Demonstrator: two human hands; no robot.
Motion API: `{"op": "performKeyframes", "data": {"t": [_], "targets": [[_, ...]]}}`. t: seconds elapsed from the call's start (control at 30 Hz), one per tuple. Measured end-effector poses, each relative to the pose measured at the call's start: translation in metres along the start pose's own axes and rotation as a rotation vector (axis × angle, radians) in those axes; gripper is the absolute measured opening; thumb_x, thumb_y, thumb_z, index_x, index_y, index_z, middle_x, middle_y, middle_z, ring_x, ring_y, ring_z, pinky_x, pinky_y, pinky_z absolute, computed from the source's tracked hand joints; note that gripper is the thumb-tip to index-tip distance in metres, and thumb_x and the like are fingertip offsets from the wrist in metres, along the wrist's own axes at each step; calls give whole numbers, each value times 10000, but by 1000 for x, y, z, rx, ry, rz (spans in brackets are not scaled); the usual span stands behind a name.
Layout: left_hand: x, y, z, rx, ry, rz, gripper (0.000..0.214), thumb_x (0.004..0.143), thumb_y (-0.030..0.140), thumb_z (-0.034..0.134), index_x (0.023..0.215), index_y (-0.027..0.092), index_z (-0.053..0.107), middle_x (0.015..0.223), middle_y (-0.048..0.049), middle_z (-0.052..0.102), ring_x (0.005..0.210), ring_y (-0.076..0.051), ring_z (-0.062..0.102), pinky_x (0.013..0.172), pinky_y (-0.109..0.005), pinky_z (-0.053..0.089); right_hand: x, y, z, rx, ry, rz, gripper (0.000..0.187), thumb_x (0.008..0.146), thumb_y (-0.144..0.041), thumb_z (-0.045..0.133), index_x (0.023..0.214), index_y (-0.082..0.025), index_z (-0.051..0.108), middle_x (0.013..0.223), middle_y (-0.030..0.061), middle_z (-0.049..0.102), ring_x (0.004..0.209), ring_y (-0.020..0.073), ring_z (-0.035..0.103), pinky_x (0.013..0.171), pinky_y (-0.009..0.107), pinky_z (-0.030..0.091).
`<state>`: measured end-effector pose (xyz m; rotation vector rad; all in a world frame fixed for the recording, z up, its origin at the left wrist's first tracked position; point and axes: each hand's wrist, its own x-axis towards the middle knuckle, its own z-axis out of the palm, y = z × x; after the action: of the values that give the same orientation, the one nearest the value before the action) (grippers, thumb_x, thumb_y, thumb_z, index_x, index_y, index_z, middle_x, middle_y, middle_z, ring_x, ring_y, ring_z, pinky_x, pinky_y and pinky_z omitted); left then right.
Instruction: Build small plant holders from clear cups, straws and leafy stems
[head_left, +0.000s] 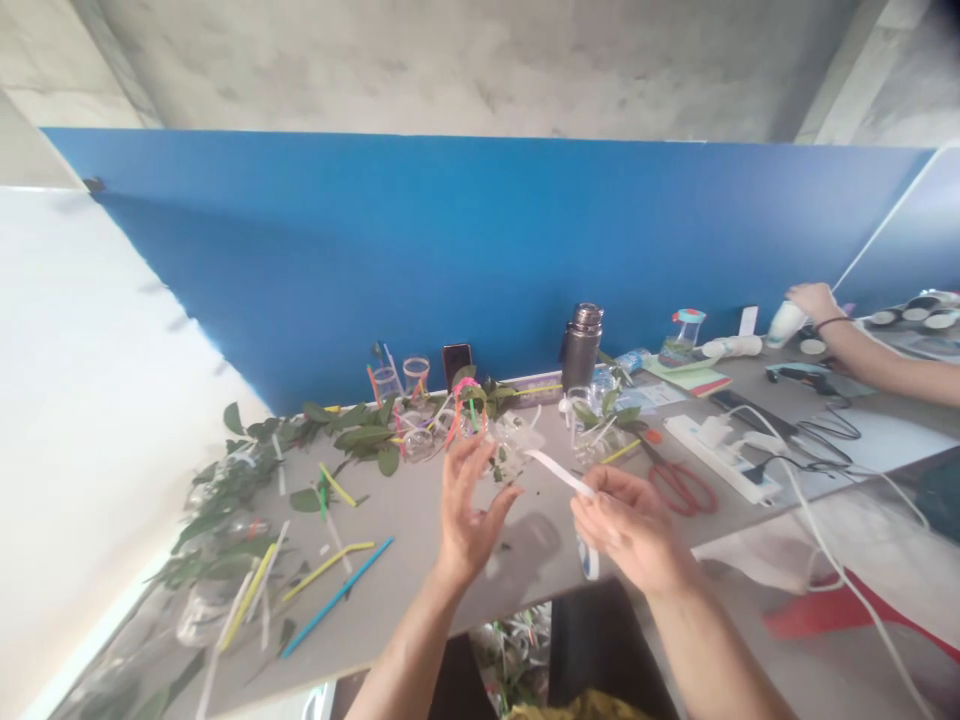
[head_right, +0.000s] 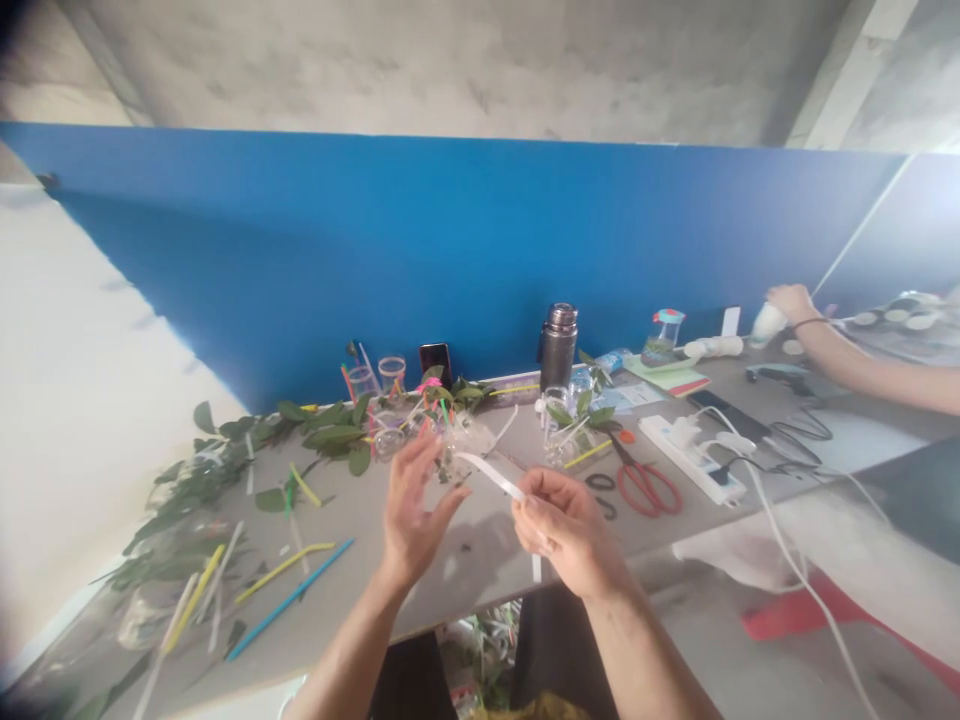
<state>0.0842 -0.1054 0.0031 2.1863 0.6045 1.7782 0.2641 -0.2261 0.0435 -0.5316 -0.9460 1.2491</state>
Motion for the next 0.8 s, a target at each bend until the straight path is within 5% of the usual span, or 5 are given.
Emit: {"op": "performKeyframes", "data": {"t": [0.13,0.27,0.6,0.8], "targets": [[-5,5,4,-246,1,-345,491,886,377,790,1352,283,667,1444,-137,602,1385,-322,547,1003,-407,544,4,6,4,39,9,16,234,892,-354,802,792,-185,674,496,-95,325,454,60,228,448,201,216],[-4,11,8,-464,-38,-526,519,847,425,816,1326,265,695,1478,-136,590,1420,-337,522,1083,-417,495,9,15,9,64,22,59,256,881,-351,810,767,-185,651,489,-98,335,446,55,215,446,204,209],[-3,9,12,-609,23,-676,516,827,487,802,1261,222,713,1392,-125,671,1379,-338,563,1157,-450,425,14,29,-1,-81,159,97,383,829,-448,854,721,-184,599,497,-94,375,447,47,250,456,218,197],[2,13,12,-557,64,-769,530,815,492,808,1246,202,702,1315,-123,699,1199,-301,654,921,-365,543,11,34,-4,-208,204,124,438,802,-528,853,728,-184,593,505,-93,380,452,52,270,456,225,198]]}}
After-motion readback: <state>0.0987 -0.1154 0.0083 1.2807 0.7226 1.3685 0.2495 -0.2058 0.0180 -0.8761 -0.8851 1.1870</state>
